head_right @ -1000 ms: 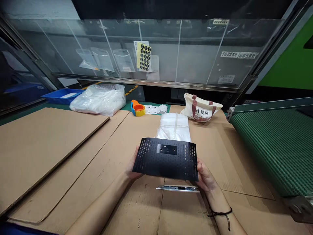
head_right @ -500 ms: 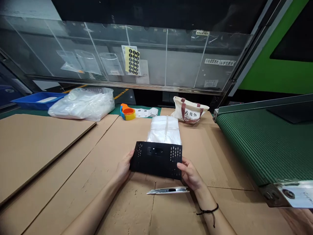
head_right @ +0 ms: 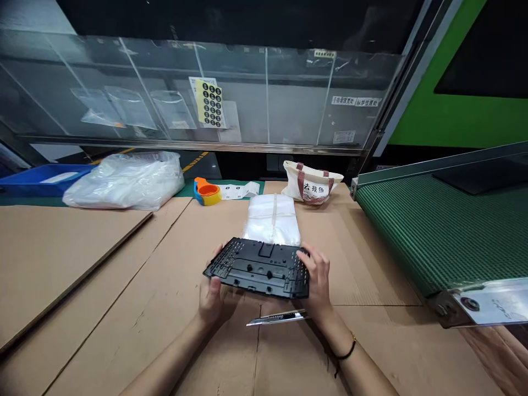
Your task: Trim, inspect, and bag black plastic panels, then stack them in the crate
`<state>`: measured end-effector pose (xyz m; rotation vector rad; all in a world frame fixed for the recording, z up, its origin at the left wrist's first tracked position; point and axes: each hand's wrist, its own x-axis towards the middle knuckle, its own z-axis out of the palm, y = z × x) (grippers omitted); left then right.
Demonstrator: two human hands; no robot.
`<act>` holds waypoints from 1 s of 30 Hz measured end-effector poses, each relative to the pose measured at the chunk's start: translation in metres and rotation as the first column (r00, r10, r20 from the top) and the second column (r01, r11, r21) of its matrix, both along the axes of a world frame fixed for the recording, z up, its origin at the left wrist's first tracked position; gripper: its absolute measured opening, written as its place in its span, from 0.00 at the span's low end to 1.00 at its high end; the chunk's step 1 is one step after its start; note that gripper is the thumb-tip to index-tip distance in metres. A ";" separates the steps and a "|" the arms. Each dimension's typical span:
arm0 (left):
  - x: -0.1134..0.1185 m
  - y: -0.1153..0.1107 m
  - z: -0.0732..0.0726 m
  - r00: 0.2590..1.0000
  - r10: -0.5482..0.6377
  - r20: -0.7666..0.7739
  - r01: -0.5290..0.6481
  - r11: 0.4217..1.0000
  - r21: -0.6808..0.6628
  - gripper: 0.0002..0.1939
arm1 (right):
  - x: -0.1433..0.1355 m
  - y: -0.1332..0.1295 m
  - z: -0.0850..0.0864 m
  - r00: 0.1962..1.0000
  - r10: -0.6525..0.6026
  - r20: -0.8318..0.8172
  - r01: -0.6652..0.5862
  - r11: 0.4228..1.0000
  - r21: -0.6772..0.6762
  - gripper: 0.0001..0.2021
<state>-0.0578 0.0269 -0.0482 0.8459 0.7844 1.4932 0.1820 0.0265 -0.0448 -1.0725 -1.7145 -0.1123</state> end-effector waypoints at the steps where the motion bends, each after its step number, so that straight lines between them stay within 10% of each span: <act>1: 0.001 -0.002 0.001 0.991 0.092 -0.094 -0.080 0.989 0.127 0.36 | -0.002 0.001 -0.003 0.999 -0.050 -0.020 0.050 0.998 -0.029 0.33; 4: 0.003 -0.005 0.003 0.929 0.245 -0.276 -0.138 0.924 0.356 0.37 | -0.004 0.005 -0.011 0.992 -0.065 -0.105 0.052 0.991 -0.120 0.35; 15: -0.003 -0.003 -0.002 0.784 0.287 -0.551 0.015 0.878 0.479 0.42 | -0.004 0.000 -0.010 0.942 0.028 -0.336 -0.115 0.964 -0.241 0.40; 26: 0.000 -0.003 -0.002 0.853 0.247 -0.459 -0.034 0.905 0.425 0.50 | -0.003 0.002 -0.011 0.919 -0.033 -0.392 -0.093 0.950 -0.299 0.35; 30: -0.002 0.002 -0.008 0.781 0.335 -0.527 0.016 0.833 0.553 0.50 | -0.004 0.003 -0.013 0.923 -0.046 -0.383 -0.080 0.949 -0.306 0.35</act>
